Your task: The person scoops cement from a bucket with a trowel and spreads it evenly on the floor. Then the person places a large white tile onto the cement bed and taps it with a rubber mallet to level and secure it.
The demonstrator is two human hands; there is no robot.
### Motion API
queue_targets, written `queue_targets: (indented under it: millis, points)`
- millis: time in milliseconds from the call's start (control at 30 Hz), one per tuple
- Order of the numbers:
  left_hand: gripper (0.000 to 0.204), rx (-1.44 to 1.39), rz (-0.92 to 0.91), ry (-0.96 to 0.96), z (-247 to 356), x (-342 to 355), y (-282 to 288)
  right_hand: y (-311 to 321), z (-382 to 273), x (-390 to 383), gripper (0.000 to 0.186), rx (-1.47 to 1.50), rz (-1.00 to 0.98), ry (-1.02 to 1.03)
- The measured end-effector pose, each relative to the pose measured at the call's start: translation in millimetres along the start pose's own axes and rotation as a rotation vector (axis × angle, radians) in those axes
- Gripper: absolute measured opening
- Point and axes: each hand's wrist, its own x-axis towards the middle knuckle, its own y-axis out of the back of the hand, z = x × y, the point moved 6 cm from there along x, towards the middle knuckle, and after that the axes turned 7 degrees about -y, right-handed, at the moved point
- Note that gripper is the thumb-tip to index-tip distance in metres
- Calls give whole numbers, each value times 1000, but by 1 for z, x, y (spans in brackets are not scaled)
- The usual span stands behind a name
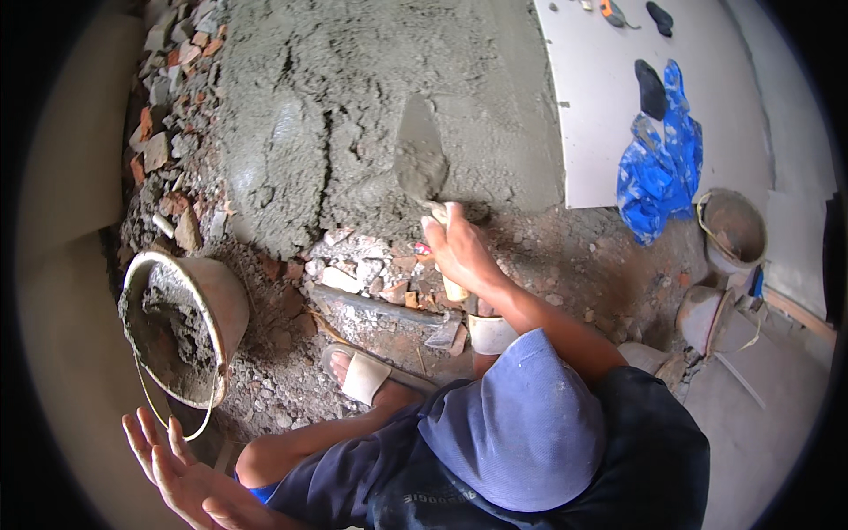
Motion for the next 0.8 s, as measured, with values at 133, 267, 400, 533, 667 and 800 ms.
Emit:
queue_targets:
  millis: [133, 267, 400, 533, 667, 800]
  points:
    - [56, -136, 3, -167, 7, -1, 5, 0, -13, 1, 41, 198, -224, -77]
    - [54, -118, 32, -195, 10, -6, 14, 60, -11, 10, 36, 227, 101, -307]
    - [59, -89, 58, -193, 10, -8, 17, 30, -35, 30, 34, 149, -56, -211]
    - [60, -14, 33, -176, 13, -8, 15, -56, -46, 7, 36, -152, -328, 23]
    - [59, 40, 27, -211, 13, -9, 17, -35, -33, -26, 37, -75, -295, 211]
    - [58, 32, 74, -206, 7, -13, 23, 24, 28, -58, 38, 362, -29, -320]
